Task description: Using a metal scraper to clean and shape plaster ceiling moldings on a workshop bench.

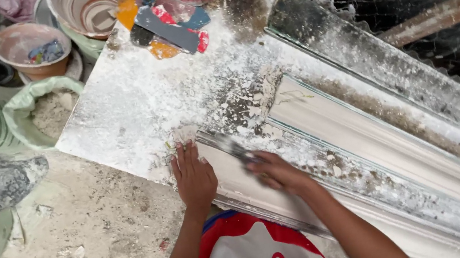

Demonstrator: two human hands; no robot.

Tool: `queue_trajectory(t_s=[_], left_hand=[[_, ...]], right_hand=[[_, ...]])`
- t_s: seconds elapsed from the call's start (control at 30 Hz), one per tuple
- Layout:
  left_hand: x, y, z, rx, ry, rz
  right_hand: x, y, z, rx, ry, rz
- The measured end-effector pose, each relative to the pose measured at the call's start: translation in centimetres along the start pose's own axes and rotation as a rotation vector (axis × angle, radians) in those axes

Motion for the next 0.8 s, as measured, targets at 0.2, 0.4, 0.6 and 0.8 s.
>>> queue_trajectory(t_s=[0.2,0.4,0.6,0.8], left_hand=[[2.6,5.1,0.8,-0.210,0.232,0.621],[3.9,1.7,1.8,-0.451,0.185,1.134],[0.8,2.6,-5.9,-1.079,0.012,0.370],[-3.4,2.2,-11.7,-1.284,-0.136,-0.088]], right_hand=[[2.7,-6.8,-6.4,0.023,0.261,0.038],[2.8,-8.3,0.7,-0.061,0.464,0.482],[9.5,4.5,12.2,0.521,0.000,0.225],[37.0,27.2,29.9,1.201,-0.506,0.600]])
Point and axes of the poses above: each hand's wrist, its own z-axis away from the middle knuckle, its own y-axis out of the back of the hand, x = y × z, the point moved 9 cm from there along -z, towards the middle knuckle, and after that the axes turned 13 degrees about -x, right-handed, at the moved point
